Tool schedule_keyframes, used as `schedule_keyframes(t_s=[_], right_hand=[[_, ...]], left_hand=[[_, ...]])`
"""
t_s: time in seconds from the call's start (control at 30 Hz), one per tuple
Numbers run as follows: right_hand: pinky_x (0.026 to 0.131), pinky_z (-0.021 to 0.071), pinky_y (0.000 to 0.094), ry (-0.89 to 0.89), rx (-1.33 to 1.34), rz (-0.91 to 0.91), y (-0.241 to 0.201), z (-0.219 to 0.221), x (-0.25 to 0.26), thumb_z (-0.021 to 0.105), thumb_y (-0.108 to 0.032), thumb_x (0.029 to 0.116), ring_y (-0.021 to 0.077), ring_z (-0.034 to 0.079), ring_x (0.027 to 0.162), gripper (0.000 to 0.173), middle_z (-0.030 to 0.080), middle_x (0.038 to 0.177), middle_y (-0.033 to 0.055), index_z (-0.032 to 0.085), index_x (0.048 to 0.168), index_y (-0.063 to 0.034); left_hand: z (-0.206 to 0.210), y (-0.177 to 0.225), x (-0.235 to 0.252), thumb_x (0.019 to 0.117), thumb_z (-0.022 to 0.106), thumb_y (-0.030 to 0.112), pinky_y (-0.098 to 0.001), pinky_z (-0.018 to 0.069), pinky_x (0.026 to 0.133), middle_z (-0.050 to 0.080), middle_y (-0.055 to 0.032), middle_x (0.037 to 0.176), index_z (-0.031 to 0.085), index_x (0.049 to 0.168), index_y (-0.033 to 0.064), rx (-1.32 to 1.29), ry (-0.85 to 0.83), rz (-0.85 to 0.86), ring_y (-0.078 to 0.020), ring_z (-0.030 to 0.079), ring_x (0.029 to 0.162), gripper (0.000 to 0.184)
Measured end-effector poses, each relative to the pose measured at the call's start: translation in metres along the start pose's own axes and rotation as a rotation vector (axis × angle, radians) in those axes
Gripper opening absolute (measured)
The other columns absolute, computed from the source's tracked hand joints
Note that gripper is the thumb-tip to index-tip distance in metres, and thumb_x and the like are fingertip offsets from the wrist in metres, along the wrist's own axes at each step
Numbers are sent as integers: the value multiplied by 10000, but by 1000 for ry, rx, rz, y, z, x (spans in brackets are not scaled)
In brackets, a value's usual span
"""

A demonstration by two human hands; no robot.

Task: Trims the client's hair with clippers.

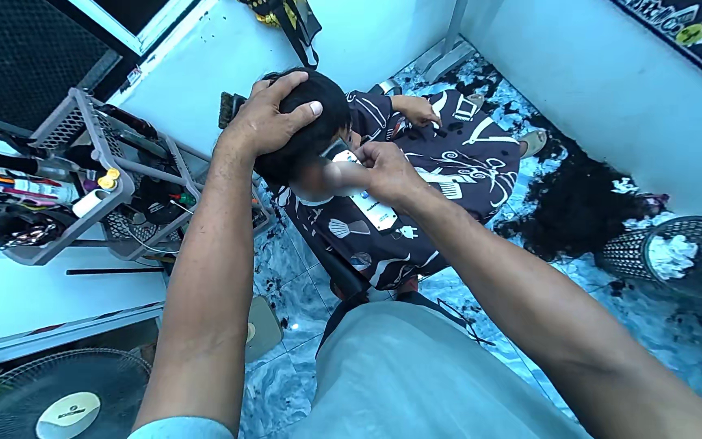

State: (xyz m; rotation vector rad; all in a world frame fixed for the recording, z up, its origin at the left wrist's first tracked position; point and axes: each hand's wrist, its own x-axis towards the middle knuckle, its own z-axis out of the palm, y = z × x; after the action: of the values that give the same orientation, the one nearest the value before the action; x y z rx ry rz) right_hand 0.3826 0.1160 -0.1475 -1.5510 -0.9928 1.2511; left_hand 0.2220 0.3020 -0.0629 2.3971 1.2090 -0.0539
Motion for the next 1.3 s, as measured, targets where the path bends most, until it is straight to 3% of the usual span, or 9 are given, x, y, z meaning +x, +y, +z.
schedule_keyframes(t_s=[0.23,0.37,0.47,0.6,0.77,0.9,1.03,1.17,1.3], right_hand=[[648,622,416,-4,49,-37,-2,0,0,817,-336,841,199,701,684,384,707,828,93,671,1044,-44],[650,584,451,-4,-91,9,3,-1,0,844,-353,805,206,674,672,367,694,785,91,690,948,-51],[651,638,424,3,48,-39,-2,1,-2,830,-327,848,205,713,693,384,714,844,94,670,1048,-41],[663,593,461,-14,-114,6,5,3,0,839,-366,797,208,689,694,400,706,808,89,693,991,-49],[653,592,387,-2,-37,-68,0,3,1,829,-343,831,165,673,689,367,691,817,64,677,1014,-63],[644,564,482,10,-212,-13,3,3,0,824,-407,801,209,662,685,391,677,786,72,681,958,-79],[665,572,414,37,-179,-119,-4,5,-1,803,-438,820,152,665,707,412,686,823,28,675,1024,-104],[670,555,493,30,-309,-27,-2,4,-4,811,-438,810,215,657,730,438,671,827,69,676,1020,-78],[680,570,422,60,-212,-108,-4,7,-3,798,-440,825,157,666,730,420,682,845,35,667,1038,-103]], left_hand=[[0,-1,0,877,556,774,-635,353,1137,379,-78,1619,421,1540,461,3,-2,-15,-279,385,1475,746],[-1,0,0,885,554,764,-624,341,1152,382,-79,1616,417,1547,450,4,-1,-6,-276,379,1479,745],[1,-3,0,886,568,753,-642,345,1145,396,-95,1605,432,1542,436,-6,6,-2,-297,384,1474,742],[0,-3,-1,879,559,771,-628,346,1151,396,-85,1606,424,1544,444,-11,4,-10,-288,383,1476,753],[0,-2,0,880,564,764,-618,354,1147,391,-95,1607,422,1548,438,-9,2,-13,-284,390,1470,756],[0,-3,2,875,553,777,-619,352,1148,401,-79,1602,423,1545,448,-4,3,-10,-275,395,1467,757],[1,-3,2,886,553,763,-622,347,1148,396,-85,1607,423,1545,448,-7,1,-15,-278,389,1472,742],[0,-2,1,883,554,768,-617,349,1150,396,-82,1604,418,1548,448,-6,-1,-11,-277,389,1471,750],[1,-5,1,881,555,769,-617,342,1153,393,-75,1607,415,1547,453,-14,0,-17,-268,381,1476,751]])
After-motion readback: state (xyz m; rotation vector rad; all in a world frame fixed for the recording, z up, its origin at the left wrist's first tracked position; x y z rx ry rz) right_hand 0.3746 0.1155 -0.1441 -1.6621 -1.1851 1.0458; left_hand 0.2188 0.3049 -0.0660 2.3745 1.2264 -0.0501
